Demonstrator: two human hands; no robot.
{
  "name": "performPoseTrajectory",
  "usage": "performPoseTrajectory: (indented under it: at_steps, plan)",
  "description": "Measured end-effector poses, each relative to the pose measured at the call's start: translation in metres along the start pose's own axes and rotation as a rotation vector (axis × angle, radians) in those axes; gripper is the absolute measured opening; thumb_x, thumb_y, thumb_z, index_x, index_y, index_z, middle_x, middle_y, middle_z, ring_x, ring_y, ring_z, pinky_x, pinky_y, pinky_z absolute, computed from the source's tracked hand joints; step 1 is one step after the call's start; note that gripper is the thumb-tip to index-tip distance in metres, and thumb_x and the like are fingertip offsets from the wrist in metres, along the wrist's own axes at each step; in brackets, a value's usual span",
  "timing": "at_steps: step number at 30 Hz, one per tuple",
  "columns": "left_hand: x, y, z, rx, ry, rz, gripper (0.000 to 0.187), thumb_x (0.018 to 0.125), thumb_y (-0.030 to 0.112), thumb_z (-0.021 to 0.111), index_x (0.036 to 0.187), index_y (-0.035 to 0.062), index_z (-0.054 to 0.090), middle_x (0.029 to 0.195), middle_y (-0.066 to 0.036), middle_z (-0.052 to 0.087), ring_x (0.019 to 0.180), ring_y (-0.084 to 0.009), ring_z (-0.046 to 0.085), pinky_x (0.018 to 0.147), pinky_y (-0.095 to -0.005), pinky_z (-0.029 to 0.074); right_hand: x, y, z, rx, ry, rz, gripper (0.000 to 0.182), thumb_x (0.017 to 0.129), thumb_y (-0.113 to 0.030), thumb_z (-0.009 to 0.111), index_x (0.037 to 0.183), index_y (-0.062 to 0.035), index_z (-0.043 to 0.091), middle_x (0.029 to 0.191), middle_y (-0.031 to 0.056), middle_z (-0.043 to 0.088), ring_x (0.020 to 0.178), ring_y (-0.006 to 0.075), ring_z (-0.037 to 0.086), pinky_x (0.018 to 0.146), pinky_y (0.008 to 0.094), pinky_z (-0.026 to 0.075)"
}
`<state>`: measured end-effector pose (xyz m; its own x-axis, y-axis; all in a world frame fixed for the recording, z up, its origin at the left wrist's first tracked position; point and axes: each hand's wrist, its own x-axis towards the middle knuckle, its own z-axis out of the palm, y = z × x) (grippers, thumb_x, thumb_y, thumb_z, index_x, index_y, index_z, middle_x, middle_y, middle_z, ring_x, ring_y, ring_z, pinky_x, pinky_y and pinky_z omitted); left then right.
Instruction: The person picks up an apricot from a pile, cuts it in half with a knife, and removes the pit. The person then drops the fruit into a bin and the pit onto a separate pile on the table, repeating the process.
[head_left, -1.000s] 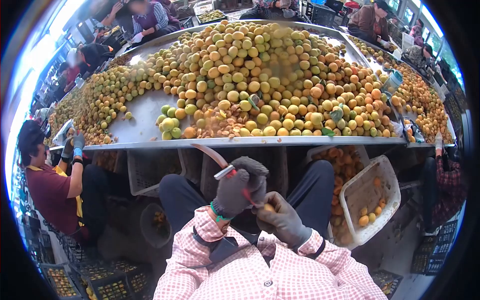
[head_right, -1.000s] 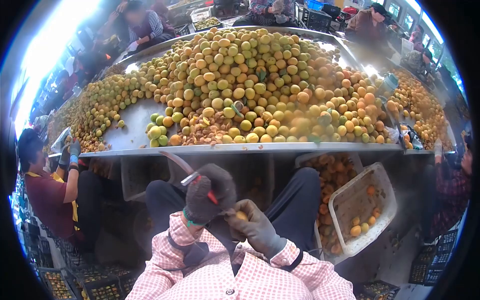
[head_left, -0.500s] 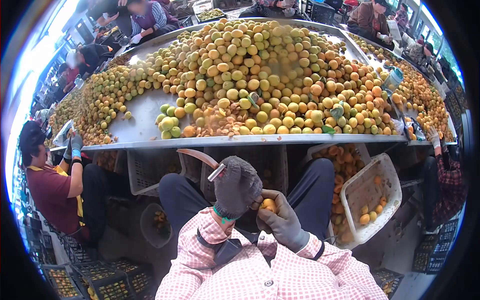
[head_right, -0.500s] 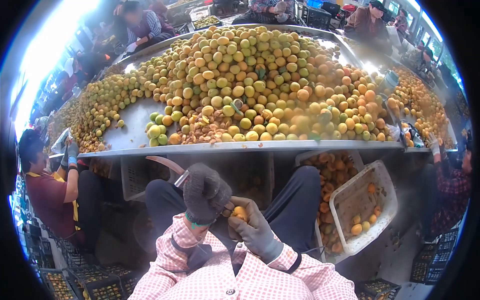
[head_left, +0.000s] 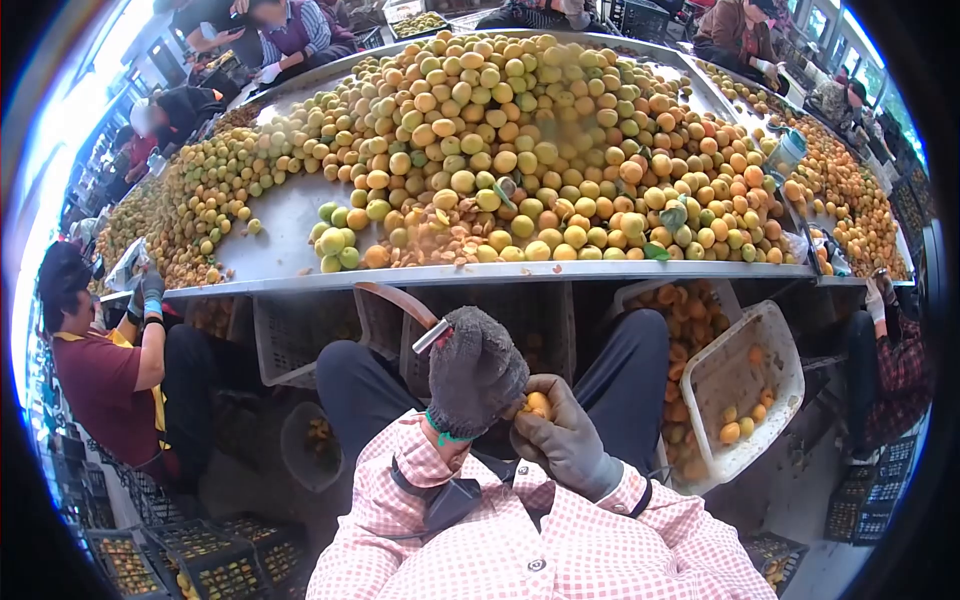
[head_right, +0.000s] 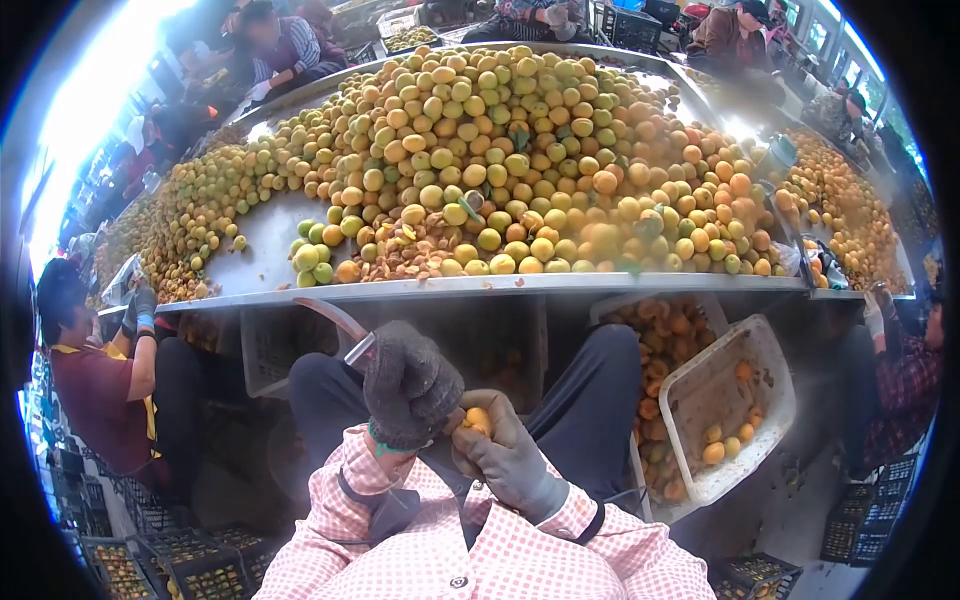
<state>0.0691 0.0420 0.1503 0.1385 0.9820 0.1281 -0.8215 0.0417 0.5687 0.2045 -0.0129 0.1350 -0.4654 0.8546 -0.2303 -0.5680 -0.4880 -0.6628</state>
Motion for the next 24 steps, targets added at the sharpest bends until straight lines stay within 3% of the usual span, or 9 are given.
performPoseTrajectory:
  at_steps: [4,6,8,10,14,17,19,22,24]
  plan:
    - [-0.003,-0.001,-0.005,-0.186,-0.111,-0.103,0.021,0.09,0.03,0.062,0.087,0.011,0.052,0.067,-0.003,0.049,0.05,-0.0125,0.044,0.042,-0.0262,0.036,0.003,0.009,-0.005,-0.317,0.054,-0.113,0.031,0.091,-0.006,0.056,0.117,-0.0051,0.04,0.089,0.0065,0.053,0.062,0.0129,0.053,0.054,0.0242,0.042]
    - [-0.008,-0.004,0.004,-0.042,-0.002,-0.065,0.022,0.089,0.03,0.063,0.087,0.0105,0.052,0.064,-0.002,0.047,0.047,-0.0121,0.041,0.039,-0.0248,0.033,0.009,0.008,-0.01,-1.242,0.074,-0.762,0.032,0.092,-0.007,0.054,0.119,-0.0046,0.037,0.089,0.0053,0.055,0.065,0.009,0.054,0.055,0.0213,0.042]
    - [-0.008,-0.004,0.003,-0.038,0.013,-0.074,0.025,0.089,0.032,0.063,0.086,0.0092,0.052,0.06,-0.001,0.044,0.045,-0.0117,0.039,0.038,-0.0243,0.032,0.012,0.014,-0.016,-1.207,0.047,-0.79,0.031,0.093,-0.013,0.056,0.117,-0.0042,0.039,0.088,0.0063,0.055,0.062,0.0095,0.056,0.053,0.0224,0.044]
    - [-0.006,-0.002,0.002,0.01,0.082,-0.126,0.027,0.091,0.034,0.06,0.086,0.0084,0.054,0.056,-0.001,0.041,0.043,-0.0113,0.037,0.037,-0.0242,0.03,0.007,0.014,-0.012,-0.771,0.075,-0.411,0.027,0.093,-0.015,0.055,0.114,-0.0039,0.042,0.084,0.0062,0.055,0.054,0.0083,0.052,0.049,0.0215,0.043]
    - [0.005,-0.001,-0.004,-0.07,-0.007,-0.139,0.027,0.093,0.035,0.056,0.088,0.0078,0.056,0.055,0.001,0.038,0.043,-0.0112,0.036,0.038,-0.0249,0.029,0.016,0.015,-0.013,-0.658,0.039,-0.459,0.024,0.096,-0.019,0.051,0.111,-0.0033,0.044,0.079,0.0048,0.054,0.05,0.0067,0.048,0.044,0.021,0.04]
    - [0.011,-0.006,-0.012,-0.087,-0.002,-0.065,0.028,0.095,0.035,0.053,0.09,0.0077,0.058,0.054,0.002,0.037,0.042,-0.011,0.033,0.04,-0.0257,0.028,0.024,0.009,-0.013,-0.497,0.076,-0.276,0.023,0.1,-0.026,0.042,0.106,-0.0045,0.046,0.076,0.0035,0.053,0.05,0.0051,0.045,0.041,0.0204,0.036]
    - [0.013,-0.01,-0.018,-0.044,0.058,-0.064,0.028,0.095,0.036,0.051,0.092,0.0088,0.058,0.055,0.002,0.035,0.043,-0.0115,0.033,0.042,-0.027,0.028,0.036,0.014,-0.018,-0.08,0.152,-0.049,0.034,0.1,-0.038,0.037,0.099,-0.0065,0.049,0.075,0.0032,0.054,0.05,0.0073,0.046,0.039,0.0206,0.034]
    - [0.012,0.002,-0.033,-0.074,0.103,-0.043,0.029,0.095,0.039,0.05,0.092,0.0107,0.057,0.056,0.003,0.034,0.045,-0.012,0.034,0.044,-0.0285,0.029,0.049,0.011,-0.025,0.151,0.255,0.179,0.052,0.094,-0.057,0.037,0.093,-0.0065,0.05,0.075,0.0054,0.055,0.049,0.0113,0.047,0.04,0.0178,0.034]
    - [0.006,0.017,-0.037,-0.017,0.065,0.019,0.029,0.095,0.039,0.049,0.09,0.0118,0.053,0.056,0.004,0.033,0.044,-0.011,0.033,0.043,-0.0278,0.028,0.06,0.014,-0.039,0.137,0.226,0.146,0.05,0.094,-0.056,0.039,0.095,-0.0078,0.051,0.083,0.0055,0.058,0.058,0.0116,0.053,0.046,0.0197,0.04]
